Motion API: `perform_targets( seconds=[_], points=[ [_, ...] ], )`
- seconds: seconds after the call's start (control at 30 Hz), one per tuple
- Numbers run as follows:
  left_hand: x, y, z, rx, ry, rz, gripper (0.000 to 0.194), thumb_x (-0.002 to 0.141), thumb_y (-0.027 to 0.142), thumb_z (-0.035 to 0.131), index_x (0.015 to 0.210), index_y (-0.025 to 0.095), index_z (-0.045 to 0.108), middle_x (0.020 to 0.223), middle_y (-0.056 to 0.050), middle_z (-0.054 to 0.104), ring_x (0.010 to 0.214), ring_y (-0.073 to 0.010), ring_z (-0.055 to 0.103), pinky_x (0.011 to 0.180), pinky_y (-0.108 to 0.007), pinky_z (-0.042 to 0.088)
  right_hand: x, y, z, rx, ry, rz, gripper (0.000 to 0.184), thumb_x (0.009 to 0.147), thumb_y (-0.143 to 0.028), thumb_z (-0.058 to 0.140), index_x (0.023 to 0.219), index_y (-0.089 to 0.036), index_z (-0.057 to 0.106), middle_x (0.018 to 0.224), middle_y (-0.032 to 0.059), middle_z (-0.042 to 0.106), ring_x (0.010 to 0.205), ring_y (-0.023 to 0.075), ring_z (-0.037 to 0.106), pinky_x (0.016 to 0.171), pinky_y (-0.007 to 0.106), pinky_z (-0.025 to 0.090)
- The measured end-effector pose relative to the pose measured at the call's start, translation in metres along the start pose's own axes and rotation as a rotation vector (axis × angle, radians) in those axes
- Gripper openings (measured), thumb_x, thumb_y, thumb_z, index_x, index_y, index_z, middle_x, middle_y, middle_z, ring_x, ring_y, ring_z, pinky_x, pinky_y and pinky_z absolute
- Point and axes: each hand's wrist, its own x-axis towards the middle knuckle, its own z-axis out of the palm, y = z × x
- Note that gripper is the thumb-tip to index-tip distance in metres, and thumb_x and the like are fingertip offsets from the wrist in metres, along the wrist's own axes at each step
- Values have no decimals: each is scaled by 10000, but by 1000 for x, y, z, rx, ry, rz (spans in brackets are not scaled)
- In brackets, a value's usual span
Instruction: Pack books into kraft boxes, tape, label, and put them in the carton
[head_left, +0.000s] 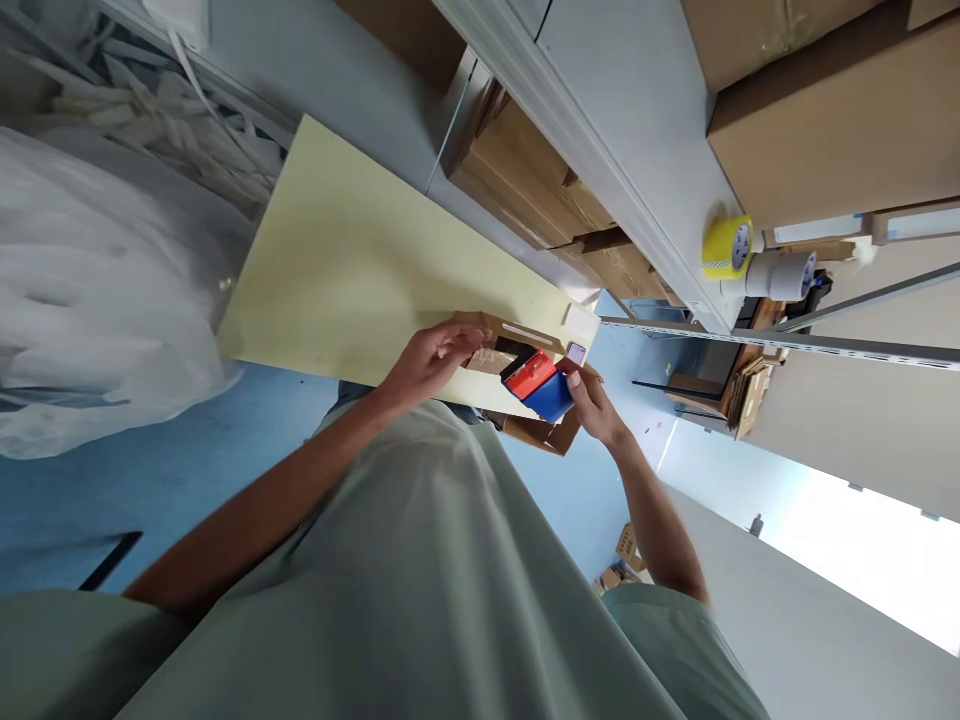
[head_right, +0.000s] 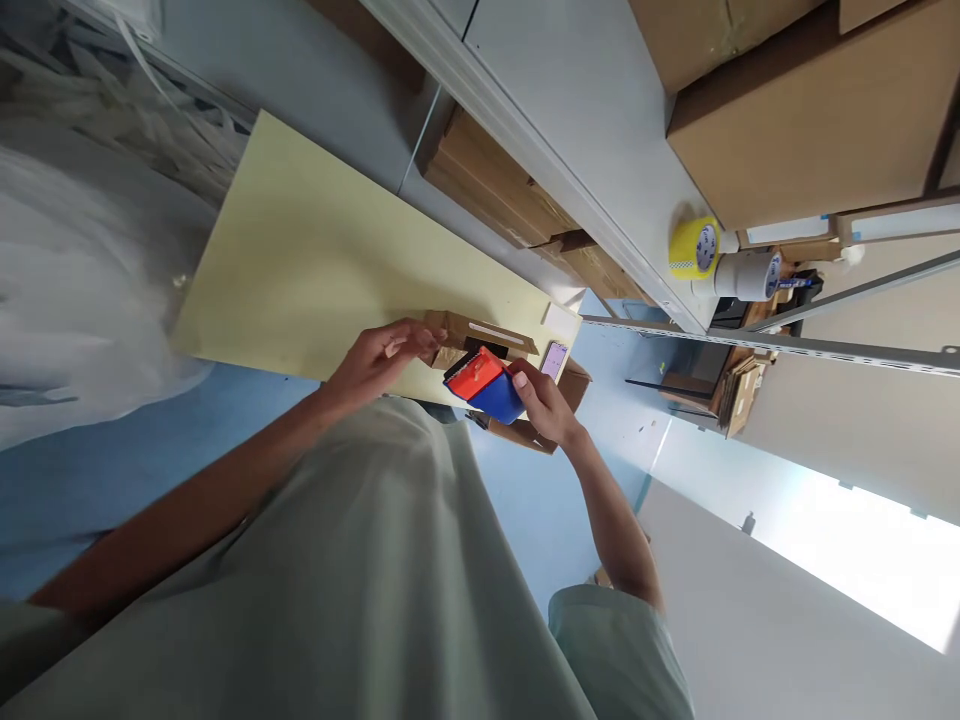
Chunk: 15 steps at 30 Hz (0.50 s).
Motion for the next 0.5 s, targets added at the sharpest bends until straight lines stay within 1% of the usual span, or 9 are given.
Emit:
perform_targets(
  seconds=[0.03,0.07,0.1,0.13,0.2,0.23,0.3,0.37,0.5],
  points=[
    [-3,9,-2,-63,-31,-55,702,1013,831,544,1155,206,831,1183,-126,824,1084,-285,772,978,-410,637,-1,-4,0,-30,23,-19,707,1049,-906,310,975,-273,616,818,45,613,781,254,612,710,409,562],
    [-5,16,-5,-105,-57,-100,748,980,873,550,1139,202,839,1152,-123,832,1058,-287,773,960,-410,636,-2,-9,1,-54,40,-38,692,1062,-889,309,953,-272,604,804,36,595,764,243,586,704,395,537],
    [-7,23,-7,-126,-78,-134,762,940,895,593,1130,202,845,1130,-118,837,1041,-288,773,950,-410,633,-2,-14,2,-75,43,-54,685,1068,-880,309,942,-270,596,796,30,585,751,233,566,696,382,514],
    [-8,28,-8,-131,-91,-160,751,894,894,660,1123,204,849,1113,-111,840,1029,-288,772,942,-407,628,-2,-19,3,-96,32,-65,688,1070,-879,302,939,-267,589,794,26,579,743,225,553,688,371,495],
    [-11,36,-10,-116,-90,-187,689,809,835,800,1093,209,852,1081,-98,842,1000,-281,766,916,-393,616,-1,-28,4,-134,1,-81,703,1070,-883,281,943,-260,581,787,20,576,730,214,542,672,355,465],
    [-12,39,-11,-105,-80,-190,653,787,801,839,1060,209,853,1057,-94,841,979,-273,761,895,-382,610,0,-33,4,-149,-13,-87,705,1072,-881,275,953,-257,579,789,19,580,726,210,542,667,349,455],
    [-14,43,-12,-87,-51,-180,587,798,763,841,973,202,848,1002,-88,834,946,-258,748,856,-362,594,1,-39,5,-179,-33,-91,695,1078,-872,273,992,-252,576,794,17,594,718,206,548,662,341,441],
    [-17,46,-13,-78,-30,-168,549,835,739,816,925,199,840,972,-84,827,935,-249,738,835,-348,581,2,-43,6,-205,-38,-84,674,1083,-862,279,1053,-252,566,797,13,603,711,207,552,661,338,432],
    [-22,43,-16,-91,-46,-152,526,856,702,815,1002,197,847,991,-80,828,913,-237,731,818,-341,580,4,-42,10,-222,-24,-67,602,1093,-834,322,1124,-265,516,794,-8,583,677,205,534,653,341,420]
  ],
)
